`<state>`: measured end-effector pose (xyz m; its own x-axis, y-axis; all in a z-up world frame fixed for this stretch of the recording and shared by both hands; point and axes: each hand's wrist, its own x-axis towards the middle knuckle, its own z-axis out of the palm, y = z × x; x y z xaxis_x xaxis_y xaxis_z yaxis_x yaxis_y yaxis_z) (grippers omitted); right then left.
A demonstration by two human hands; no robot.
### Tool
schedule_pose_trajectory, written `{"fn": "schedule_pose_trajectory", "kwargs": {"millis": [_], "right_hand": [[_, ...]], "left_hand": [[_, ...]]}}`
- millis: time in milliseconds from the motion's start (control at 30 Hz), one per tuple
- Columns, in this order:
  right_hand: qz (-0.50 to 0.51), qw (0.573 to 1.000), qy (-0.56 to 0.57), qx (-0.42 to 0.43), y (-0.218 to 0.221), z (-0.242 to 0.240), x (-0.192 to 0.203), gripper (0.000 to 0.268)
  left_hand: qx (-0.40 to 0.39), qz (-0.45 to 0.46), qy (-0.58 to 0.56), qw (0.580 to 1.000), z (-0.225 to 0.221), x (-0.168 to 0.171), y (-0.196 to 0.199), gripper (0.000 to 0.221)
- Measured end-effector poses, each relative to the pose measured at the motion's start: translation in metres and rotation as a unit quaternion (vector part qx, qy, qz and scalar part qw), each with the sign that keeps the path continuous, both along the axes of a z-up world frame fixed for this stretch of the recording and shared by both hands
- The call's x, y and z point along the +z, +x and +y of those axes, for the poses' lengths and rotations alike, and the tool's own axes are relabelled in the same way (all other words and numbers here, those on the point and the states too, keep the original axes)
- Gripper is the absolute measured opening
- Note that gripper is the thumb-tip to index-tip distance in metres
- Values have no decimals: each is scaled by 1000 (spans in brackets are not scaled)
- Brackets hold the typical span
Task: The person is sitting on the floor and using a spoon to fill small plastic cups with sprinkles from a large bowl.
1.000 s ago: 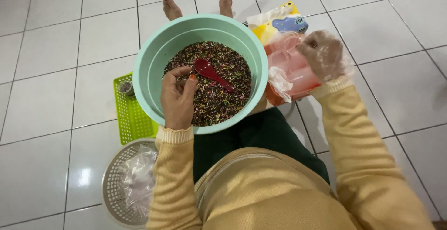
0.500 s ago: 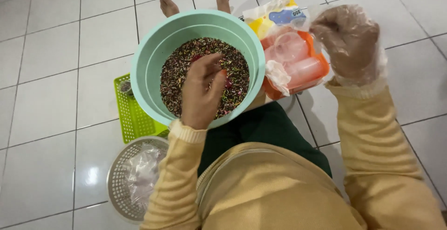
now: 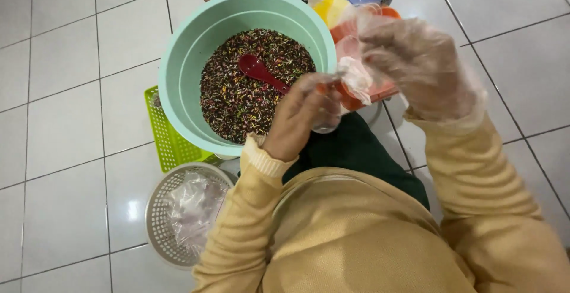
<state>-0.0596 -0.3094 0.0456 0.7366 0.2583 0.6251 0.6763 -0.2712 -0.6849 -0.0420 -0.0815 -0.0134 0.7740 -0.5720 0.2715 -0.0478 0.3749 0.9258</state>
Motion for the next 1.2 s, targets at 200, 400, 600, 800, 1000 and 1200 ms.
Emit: {"fn": "schedule_pose_trajectory", "kwargs": {"millis": [200,400,600,800,1000,1200], "right_hand": [[-82,953,-230,-181,18,-13,-107,25],[-6,905,-300,-302,34,-18,-129,12],[-109,966,-163,-169,-14,19,-13,11],[34,969,-244,0,-31,81,32,36],[-251,862,-435,-69,-29,91,17,32],[-159,920,-358,-22,-25,91,2,21]], "left_hand": [[76,84,-49,992,5,-8,-1,59],[95,83,-69,990,6,-11,-5,63],[126,47,-17,991,6,-9,-7,54],[172,-17,62,983,3,7,-16,56],[249,-110,114,955,10,-1,-12,55],[261,-151,192,934,7,7,-15,71]]}}
